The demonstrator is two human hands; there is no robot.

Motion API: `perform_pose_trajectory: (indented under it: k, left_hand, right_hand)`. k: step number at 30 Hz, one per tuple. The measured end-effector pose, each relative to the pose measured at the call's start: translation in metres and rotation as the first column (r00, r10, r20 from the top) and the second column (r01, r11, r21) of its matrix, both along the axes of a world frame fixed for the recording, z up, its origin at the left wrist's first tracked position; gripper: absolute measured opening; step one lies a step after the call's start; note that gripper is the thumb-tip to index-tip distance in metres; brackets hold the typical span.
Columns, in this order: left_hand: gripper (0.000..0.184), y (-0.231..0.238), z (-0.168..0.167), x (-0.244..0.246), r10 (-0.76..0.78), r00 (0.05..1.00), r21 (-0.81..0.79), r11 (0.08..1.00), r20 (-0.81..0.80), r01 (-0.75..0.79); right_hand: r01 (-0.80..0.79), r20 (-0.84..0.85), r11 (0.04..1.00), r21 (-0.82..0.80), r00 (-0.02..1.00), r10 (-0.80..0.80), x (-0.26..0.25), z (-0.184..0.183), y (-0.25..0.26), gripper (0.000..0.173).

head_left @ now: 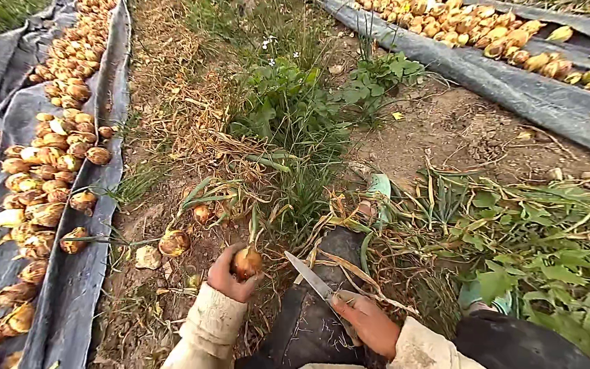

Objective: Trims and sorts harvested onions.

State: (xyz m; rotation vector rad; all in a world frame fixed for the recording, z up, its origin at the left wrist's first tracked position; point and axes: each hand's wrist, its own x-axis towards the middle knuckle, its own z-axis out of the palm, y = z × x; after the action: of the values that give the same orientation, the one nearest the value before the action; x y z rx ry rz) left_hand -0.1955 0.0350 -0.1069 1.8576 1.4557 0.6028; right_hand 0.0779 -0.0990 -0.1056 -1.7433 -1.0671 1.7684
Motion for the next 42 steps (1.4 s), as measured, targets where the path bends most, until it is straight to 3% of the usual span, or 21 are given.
perform_pose_trajectory:
  k: [2, 4, 7, 10, 12, 15, 17, 21, 24, 26, 27, 29, 31, 33, 35, 36, 37, 38, 39, 42]
  left_hand:
    - [0.082, -0.038, 0.013, 0.023, -0.193, 0.959, 0.007, 0.981, 0.209, 0.196]
    - [0.077, -0.063, 0.022, 0.043, -0.345, 0.888, -0.008, 0.931, 0.304, 0.365]
    - [0.073, -0.078, 0.040, 0.061, -0.464, 0.839, -0.098, 0.857, 0.284, 0.506]
    - [0.067, -0.077, 0.047, 0.064, -0.528, 0.820, -0.078, 0.829, 0.223, 0.555]
    - [0.064, -0.077, 0.043, 0.063, -0.567, 0.805, -0.021, 0.815, 0.174, 0.579]
    - [0.061, -0.081, 0.039, 0.064, -0.545, 0.828, 0.009, 0.836, 0.132, 0.548]
    - [0.062, -0.082, 0.039, 0.068, -0.479, 0.873, -0.031, 0.875, 0.090, 0.483]
    - [0.061, -0.077, 0.026, 0.084, -0.405, 0.914, -0.017, 0.914, 0.020, 0.405]
    - [0.059, -0.067, 0.004, 0.093, -0.388, 0.920, 0.276, 0.879, -0.065, 0.390]
    - [0.060, -0.056, -0.008, 0.095, -0.280, 0.953, 0.414, 0.858, -0.119, 0.304]
    - [0.061, -0.045, -0.008, 0.092, -0.194, 0.974, 0.377, 0.898, -0.120, 0.226]
    - [0.065, -0.019, 0.005, 0.079, 0.006, 0.999, 0.097, 0.995, -0.035, -0.002]
    - [0.066, 0.001, 0.015, 0.072, 0.207, 0.942, -0.195, 0.968, 0.264, -0.158]
    - [0.059, -0.004, 0.021, 0.078, 0.418, 0.638, -0.489, 0.869, 0.647, -0.074]
    - [0.059, -0.015, 0.026, 0.091, 0.555, 0.367, -0.628, 0.770, 0.747, 0.113]
    - [0.057, -0.022, 0.027, 0.098, 0.593, 0.295, -0.653, 0.736, 0.749, 0.181]
    - [0.058, -0.029, 0.027, 0.103, 0.610, 0.263, -0.663, 0.709, 0.748, 0.241]
    - [0.062, -0.034, 0.026, 0.107, 0.614, 0.256, -0.665, 0.689, 0.747, 0.289]
    - [0.065, -0.039, 0.025, 0.110, 0.613, 0.260, -0.666, 0.672, 0.746, 0.325]
    - [0.070, -0.045, 0.028, 0.111, 0.574, 0.354, -0.674, 0.649, 0.738, 0.352]
  right_hand:
    - [0.000, -0.015, 1.000, 0.031, 1.000, 0.000, 0.000, 0.000, 0.003, 0.044]
    - [0.018, -0.019, 0.998, 0.061, 1.000, -0.017, 0.001, -0.001, 0.000, 0.058]
    - [0.078, -0.013, 0.990, 0.121, 0.997, -0.077, 0.000, 0.003, -0.011, 0.087]
    - [0.147, -0.062, 0.973, 0.179, 0.989, -0.138, -0.001, 0.006, -0.021, 0.105]
    - [0.221, -0.132, 0.948, 0.230, 0.972, -0.195, -0.007, 0.005, -0.023, 0.097]
    - [0.270, -0.203, 0.921, 0.282, 0.955, -0.218, -0.014, 0.005, -0.019, 0.047]
    - [0.247, -0.205, 0.939, 0.239, 0.958, -0.200, -0.015, 0.010, -0.013, 0.030]
    - [0.296, -0.250, 0.952, 0.076, 0.930, -0.269, -0.016, 0.018, -0.005, 0.021]
    - [0.336, -0.261, 0.940, -0.063, 0.903, -0.340, -0.015, 0.018, 0.001, 0.035]
    - [0.316, -0.230, 0.941, -0.125, 0.913, -0.337, -0.014, 0.022, 0.002, 0.045]
    - [0.295, -0.213, 0.944, -0.151, 0.923, -0.322, -0.014, 0.025, 0.001, 0.047]
    - [0.306, -0.185, 0.933, -0.188, 0.922, -0.339, -0.012, 0.024, -0.001, 0.049]
    - [0.409, -0.172, 0.892, -0.192, 0.881, -0.441, -0.006, 0.020, 0.006, 0.052]
    - [0.500, -0.210, 0.848, -0.176, 0.823, -0.529, -0.002, 0.022, 0.012, 0.053]
    - [0.490, -0.236, 0.872, -0.022, 0.844, -0.481, 0.000, 0.026, 0.018, 0.035]
    - [0.442, -0.163, 0.892, 0.091, 0.891, -0.425, 0.001, 0.026, 0.023, 0.041]
    - [0.398, -0.051, 0.897, 0.192, 0.917, -0.396, 0.000, 0.027, 0.026, 0.066]
    - [0.366, 0.035, 0.890, 0.271, 0.921, -0.389, -0.002, 0.029, 0.030, 0.081]
    - [0.338, 0.084, 0.876, 0.343, 0.918, -0.387, -0.005, 0.031, 0.031, 0.081]
    - [0.290, 0.130, 0.817, 0.498, 0.907, -0.401, -0.011, 0.026, 0.030, 0.058]
